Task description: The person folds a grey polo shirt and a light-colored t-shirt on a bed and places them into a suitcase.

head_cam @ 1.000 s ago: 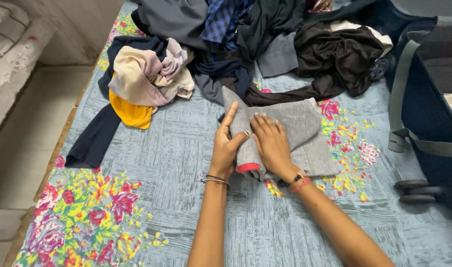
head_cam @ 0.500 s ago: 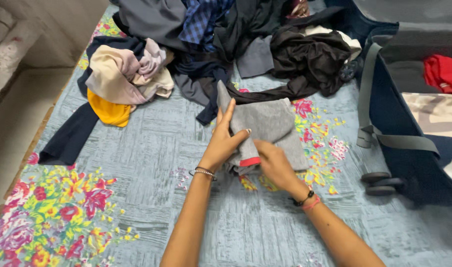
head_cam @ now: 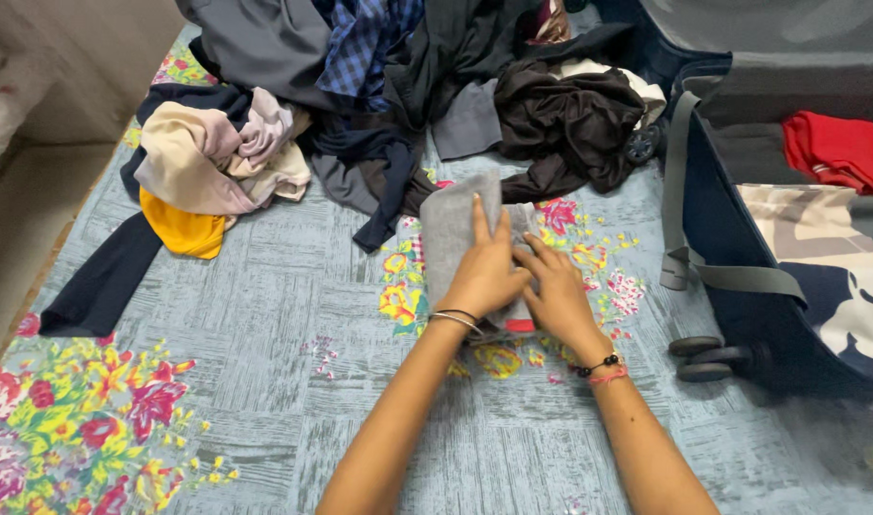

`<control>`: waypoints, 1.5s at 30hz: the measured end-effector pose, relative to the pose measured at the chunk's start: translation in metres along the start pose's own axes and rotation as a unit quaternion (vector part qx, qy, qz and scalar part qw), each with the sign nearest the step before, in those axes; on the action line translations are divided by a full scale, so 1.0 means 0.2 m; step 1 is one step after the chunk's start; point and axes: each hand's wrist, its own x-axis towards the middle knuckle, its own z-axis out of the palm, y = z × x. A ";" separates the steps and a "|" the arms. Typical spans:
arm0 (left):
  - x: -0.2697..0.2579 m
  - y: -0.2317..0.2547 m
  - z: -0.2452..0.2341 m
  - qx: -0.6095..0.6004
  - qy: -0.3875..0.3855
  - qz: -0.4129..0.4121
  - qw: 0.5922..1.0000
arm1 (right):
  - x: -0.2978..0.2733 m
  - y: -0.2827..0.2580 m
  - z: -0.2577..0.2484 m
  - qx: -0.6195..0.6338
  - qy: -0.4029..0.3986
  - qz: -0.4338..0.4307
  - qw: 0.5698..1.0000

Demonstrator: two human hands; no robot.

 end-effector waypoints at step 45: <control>-0.18 -0.25 -0.07 0.132 0.059 0.082 0.986 | 0.02 -0.13 0.02 -0.075 -0.004 0.065 0.995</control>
